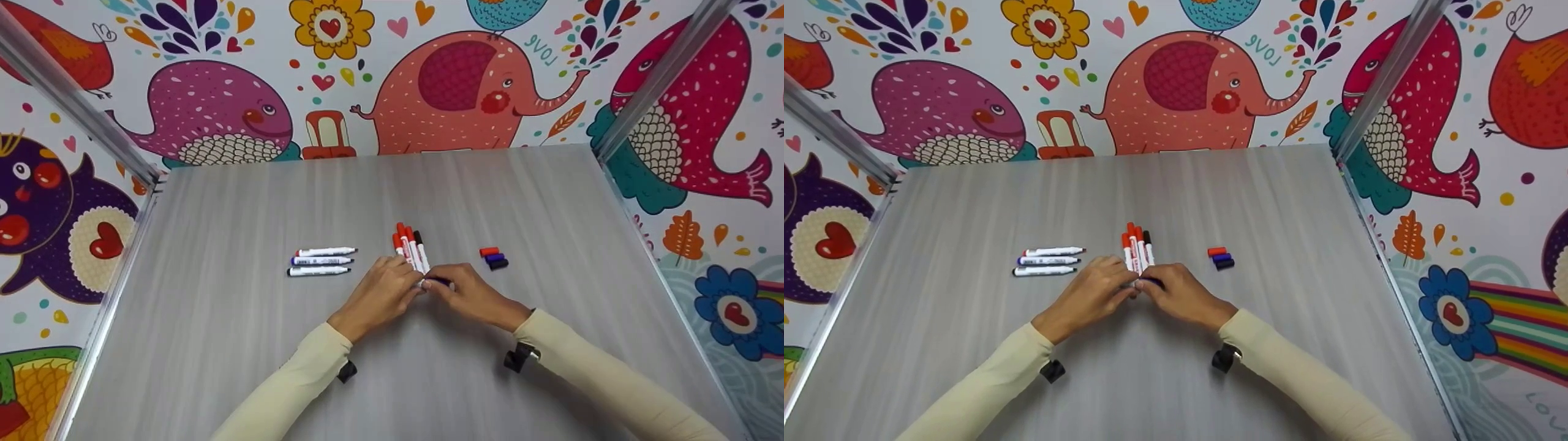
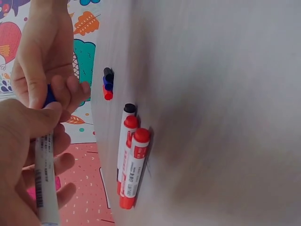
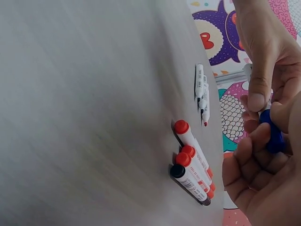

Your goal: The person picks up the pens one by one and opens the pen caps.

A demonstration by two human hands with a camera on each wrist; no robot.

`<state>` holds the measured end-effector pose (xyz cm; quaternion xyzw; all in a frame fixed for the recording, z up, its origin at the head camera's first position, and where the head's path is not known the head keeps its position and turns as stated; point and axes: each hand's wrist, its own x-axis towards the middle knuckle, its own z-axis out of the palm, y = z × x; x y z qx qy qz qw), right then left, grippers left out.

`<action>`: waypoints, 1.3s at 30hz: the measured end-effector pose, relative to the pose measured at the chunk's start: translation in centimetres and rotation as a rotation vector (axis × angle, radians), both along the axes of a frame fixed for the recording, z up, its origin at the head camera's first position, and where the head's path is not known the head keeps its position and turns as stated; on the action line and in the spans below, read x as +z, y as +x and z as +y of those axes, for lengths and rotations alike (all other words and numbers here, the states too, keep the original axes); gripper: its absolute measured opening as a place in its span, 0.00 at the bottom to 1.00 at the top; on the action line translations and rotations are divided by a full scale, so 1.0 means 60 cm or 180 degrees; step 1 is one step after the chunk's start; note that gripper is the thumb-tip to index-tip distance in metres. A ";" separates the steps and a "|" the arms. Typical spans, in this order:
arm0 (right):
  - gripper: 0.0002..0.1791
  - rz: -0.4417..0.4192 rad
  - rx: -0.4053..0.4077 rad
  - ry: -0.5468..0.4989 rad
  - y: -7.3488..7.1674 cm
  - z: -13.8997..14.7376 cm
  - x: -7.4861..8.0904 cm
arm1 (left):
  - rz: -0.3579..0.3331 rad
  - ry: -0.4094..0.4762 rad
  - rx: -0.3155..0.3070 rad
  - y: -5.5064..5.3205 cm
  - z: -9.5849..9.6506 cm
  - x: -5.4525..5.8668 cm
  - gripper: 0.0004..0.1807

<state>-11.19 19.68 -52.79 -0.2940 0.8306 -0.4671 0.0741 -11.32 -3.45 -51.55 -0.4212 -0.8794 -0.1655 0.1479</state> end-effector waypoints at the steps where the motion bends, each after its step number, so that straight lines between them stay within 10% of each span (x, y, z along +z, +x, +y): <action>1: 0.08 -0.0005 0.0001 -0.0012 0.000 0.000 0.000 | 0.0017 -0.0006 -0.0007 0.000 0.000 0.000 0.09; 24: 0.09 0.0736 0.0236 -0.0418 0.001 0.003 -0.014 | -0.0601 0.0347 -0.0264 -0.009 -0.010 0.013 0.04; 39: 0.10 0.0635 -0.0083 -0.0439 0.004 0.033 -0.032 | -0.0854 0.0551 0.0220 0.000 -0.037 0.000 0.14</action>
